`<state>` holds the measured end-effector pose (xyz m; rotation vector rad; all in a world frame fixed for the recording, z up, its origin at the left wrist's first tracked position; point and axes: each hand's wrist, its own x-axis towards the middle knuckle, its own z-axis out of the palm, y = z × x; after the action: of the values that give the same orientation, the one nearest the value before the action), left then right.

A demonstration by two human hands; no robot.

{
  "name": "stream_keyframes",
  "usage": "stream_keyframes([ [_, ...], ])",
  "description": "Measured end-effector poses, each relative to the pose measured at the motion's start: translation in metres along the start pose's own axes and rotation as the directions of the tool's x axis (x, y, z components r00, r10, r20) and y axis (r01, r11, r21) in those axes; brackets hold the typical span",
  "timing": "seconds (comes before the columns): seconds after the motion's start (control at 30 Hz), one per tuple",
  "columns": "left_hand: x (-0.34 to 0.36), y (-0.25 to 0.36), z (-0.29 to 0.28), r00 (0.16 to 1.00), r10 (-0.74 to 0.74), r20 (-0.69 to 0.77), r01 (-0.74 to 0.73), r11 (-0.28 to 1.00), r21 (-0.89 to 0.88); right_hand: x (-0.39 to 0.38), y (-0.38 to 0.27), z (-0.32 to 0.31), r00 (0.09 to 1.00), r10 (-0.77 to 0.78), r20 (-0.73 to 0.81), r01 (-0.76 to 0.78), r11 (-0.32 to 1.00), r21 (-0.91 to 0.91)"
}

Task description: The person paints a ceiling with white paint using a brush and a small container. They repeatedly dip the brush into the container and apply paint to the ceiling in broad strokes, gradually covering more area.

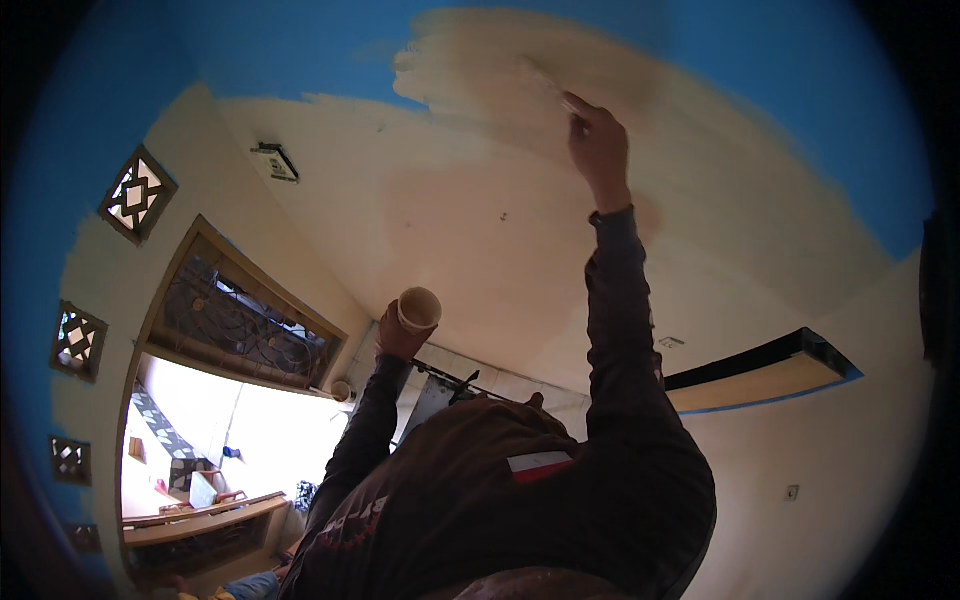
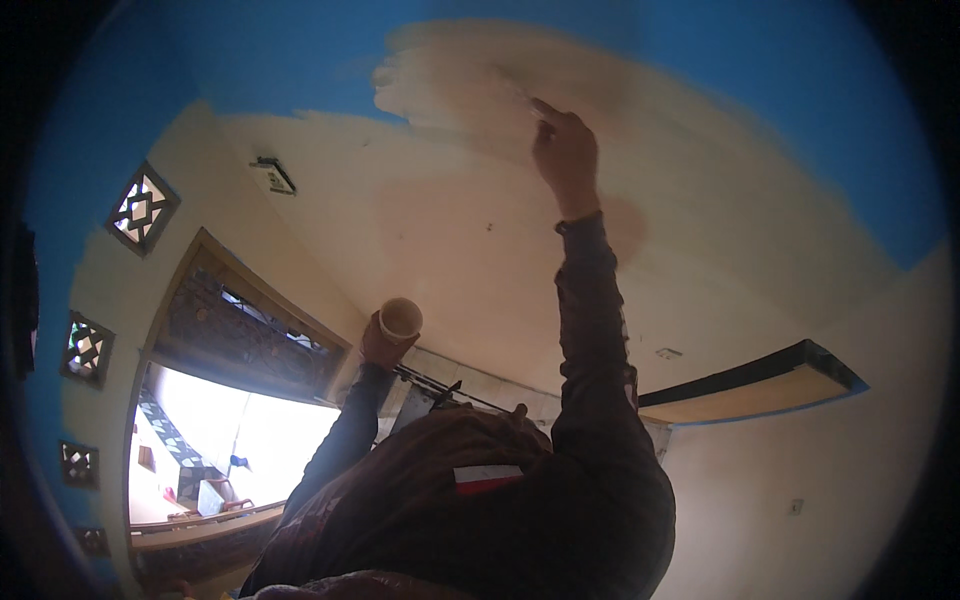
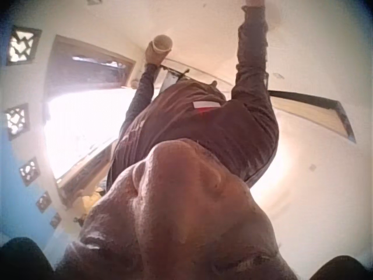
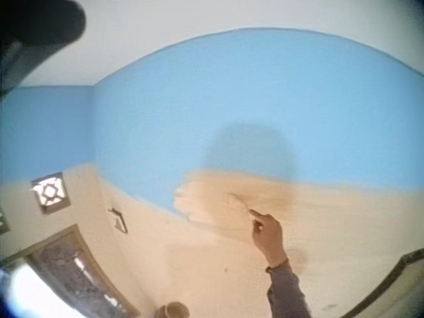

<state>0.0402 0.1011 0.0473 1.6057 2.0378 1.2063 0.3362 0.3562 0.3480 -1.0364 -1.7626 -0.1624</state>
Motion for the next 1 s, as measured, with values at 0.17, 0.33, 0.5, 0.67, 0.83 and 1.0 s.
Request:
stream_keyframes([
  [0.17, -0.001, 0.004, 0.000, 1.000, 0.008, 0.006, -0.008, 1.000, -0.012, -0.021, 0.041, -0.067, 0.988, 0.154, 0.008, -0.154, 0.988, -0.002],
  [0.33, 0.000, 0.001, 0.005, 1.000, 0.015, -0.005, -0.016, 0.997, -0.082, -0.046, 0.089, -0.162, 0.934, 0.356, 0.007, -0.356, 0.934, -0.042],
  [0.5, -0.006, -0.004, 0.009, 1.000, 0.005, -0.017, -0.005, 1.000, 0.014, -0.077, 0.117, -0.256, 0.875, 0.434, -0.214, -0.479, 0.838, -0.261],
  [0.67, -0.005, 0.001, 0.006, 0.999, 0.008, 0.037, -0.008, 1.000, -0.001, -0.106, 0.115, -0.300, 0.791, 0.417, -0.448, -0.564, 0.781, -0.268],
  [0.83, -0.004, 0.008, 0.003, 0.997, -0.046, 0.066, 0.045, 0.999, 0.017, -0.093, 0.103, -0.278, 0.872, 0.389, -0.296, -0.402, 0.915, 0.018],
  [1.0, -0.002, 0.002, 0.006, 0.996, -0.050, 0.075, 0.047, 0.998, 0.040, -0.046, 0.088, -0.238, 0.960, 0.257, -0.113, -0.255, 0.966, 0.035],
])
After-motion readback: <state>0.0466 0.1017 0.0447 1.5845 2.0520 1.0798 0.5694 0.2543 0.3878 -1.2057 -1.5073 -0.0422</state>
